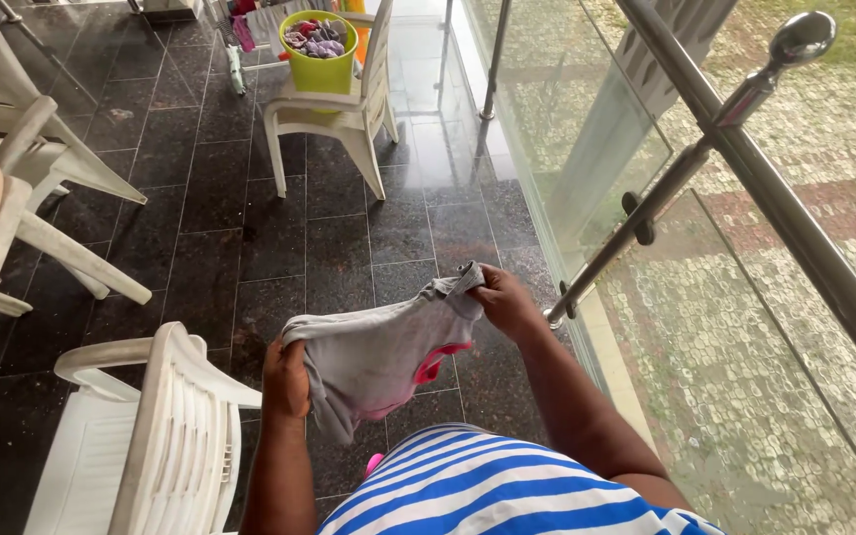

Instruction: Hanging various items of laundry onto a drying rack on a balcony.

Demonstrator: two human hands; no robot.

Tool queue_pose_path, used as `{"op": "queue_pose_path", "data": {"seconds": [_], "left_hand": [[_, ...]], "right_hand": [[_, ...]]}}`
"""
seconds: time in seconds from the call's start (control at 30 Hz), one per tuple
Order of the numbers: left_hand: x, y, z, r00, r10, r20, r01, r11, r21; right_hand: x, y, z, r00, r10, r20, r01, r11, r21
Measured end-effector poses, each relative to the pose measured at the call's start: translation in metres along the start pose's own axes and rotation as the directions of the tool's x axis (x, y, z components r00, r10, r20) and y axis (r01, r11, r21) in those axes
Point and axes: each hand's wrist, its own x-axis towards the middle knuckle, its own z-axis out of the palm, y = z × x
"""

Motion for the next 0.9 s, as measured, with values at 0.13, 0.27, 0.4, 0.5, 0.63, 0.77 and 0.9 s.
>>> {"op": "queue_pose_path", "data": {"seconds": [0.13, 0.27, 0.4, 0.5, 0.63, 0.77, 0.9], "left_hand": [[-0.010, 0.036, 0.043, 0.997, 0.059, 0.055, -0.053, 0.994, -0.091], [-0.015, 0.046, 0.079, 0.988, 0.024, 0.152, -0.032, 0.998, 0.052], [-0.025, 0.060, 0.131, 0.987, 0.038, 0.159, -0.085, 0.951, 0.297], [-0.034, 0.073, 0.162, 0.988, -0.072, 0.139, -0.006, 0.868, 0.497], [-0.033, 0.075, 0.184, 0.985, 0.016, 0.172, -0.125, 0.753, 0.646], [-0.027, 0.079, 0.196, 0.990, -0.131, 0.059, 0.046, 0.677, 0.735], [-0.020, 0.071, 0.194, 0.984, 0.063, 0.167, -0.163, 0.701, 0.694]], "right_hand": [[0.028, 0.029, -0.013, 0.994, 0.090, 0.068, -0.084, 0.993, -0.081], [0.029, 0.001, -0.001, 0.948, 0.302, 0.099, -0.218, 0.845, -0.488], [0.013, -0.038, 0.014, 0.940, 0.126, 0.317, 0.048, 0.871, -0.488], [-0.001, -0.069, 0.028, 0.858, 0.113, 0.501, 0.136, 0.890, -0.434], [0.002, -0.051, 0.029, 0.783, -0.066, 0.618, 0.408, 0.806, -0.430], [0.009, -0.033, 0.018, 0.869, 0.052, 0.492, 0.123, 0.940, -0.317], [0.013, -0.039, 0.002, 0.922, 0.001, 0.386, 0.149, 0.921, -0.359]]}}
